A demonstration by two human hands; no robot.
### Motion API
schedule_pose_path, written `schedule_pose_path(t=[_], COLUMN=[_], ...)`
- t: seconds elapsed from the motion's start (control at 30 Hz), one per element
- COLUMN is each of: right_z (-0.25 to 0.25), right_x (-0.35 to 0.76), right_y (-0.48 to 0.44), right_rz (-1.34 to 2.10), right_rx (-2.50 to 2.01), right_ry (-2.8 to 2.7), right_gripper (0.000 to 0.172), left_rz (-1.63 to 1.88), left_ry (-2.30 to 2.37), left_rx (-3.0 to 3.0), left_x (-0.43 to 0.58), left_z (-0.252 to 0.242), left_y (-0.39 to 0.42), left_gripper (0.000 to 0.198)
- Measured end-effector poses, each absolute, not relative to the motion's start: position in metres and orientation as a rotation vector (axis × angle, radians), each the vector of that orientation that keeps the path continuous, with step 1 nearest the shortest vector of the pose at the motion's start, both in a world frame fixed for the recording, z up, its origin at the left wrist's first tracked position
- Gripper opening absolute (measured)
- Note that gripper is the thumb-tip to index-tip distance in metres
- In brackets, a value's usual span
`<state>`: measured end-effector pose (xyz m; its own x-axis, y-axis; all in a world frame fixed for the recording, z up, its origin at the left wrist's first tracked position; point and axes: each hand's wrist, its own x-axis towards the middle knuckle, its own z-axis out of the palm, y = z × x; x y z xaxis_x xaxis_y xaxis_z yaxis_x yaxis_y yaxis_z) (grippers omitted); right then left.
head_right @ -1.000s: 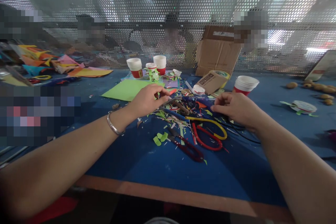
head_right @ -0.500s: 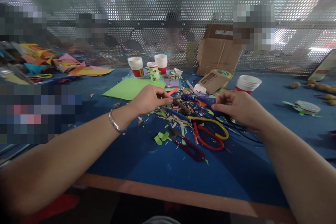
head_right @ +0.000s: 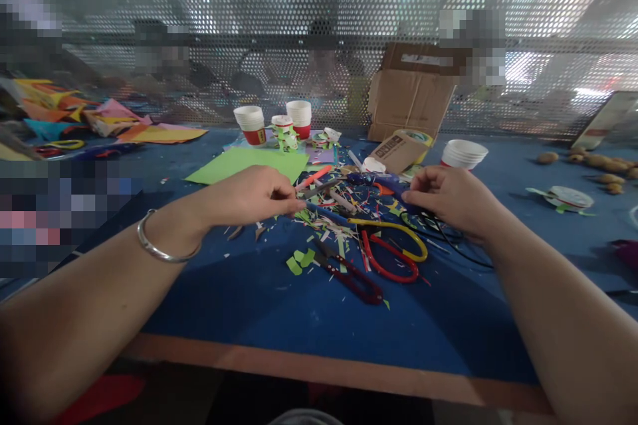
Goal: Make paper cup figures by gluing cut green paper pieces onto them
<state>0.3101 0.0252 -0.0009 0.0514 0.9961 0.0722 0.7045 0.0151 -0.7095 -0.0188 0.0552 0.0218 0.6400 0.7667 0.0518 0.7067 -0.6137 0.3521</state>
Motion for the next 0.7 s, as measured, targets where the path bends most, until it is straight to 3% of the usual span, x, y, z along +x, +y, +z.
schedule_pose_path(t=[0.13,0.27,0.43,0.7], right_z=[0.0,-0.003,-0.013,-0.018], right_x=[0.307,0.306,0.311,0.315], right_y=[0.024,0.026,0.032,0.034], right_rz=[0.634,0.652,0.687,0.671], right_rx=[-1.73,-1.711,-1.685,-1.724], right_ry=[-1.761,-1.825,-1.881,-1.945], right_gripper=[0.057,0.054,0.051,0.034], left_rz=[0.503,0.708,1.089,1.053], left_ry=[1.232,1.375,1.48,1.386], left_rx=[2.511,2.529,2.396,2.326], left_x=[-0.017,-0.021,-0.03,-0.034], left_z=[0.022,0.018,0.014,0.013], left_y=[0.057,0.067,0.08,0.086], left_gripper=[0.006,0.021,0.016,0.01])
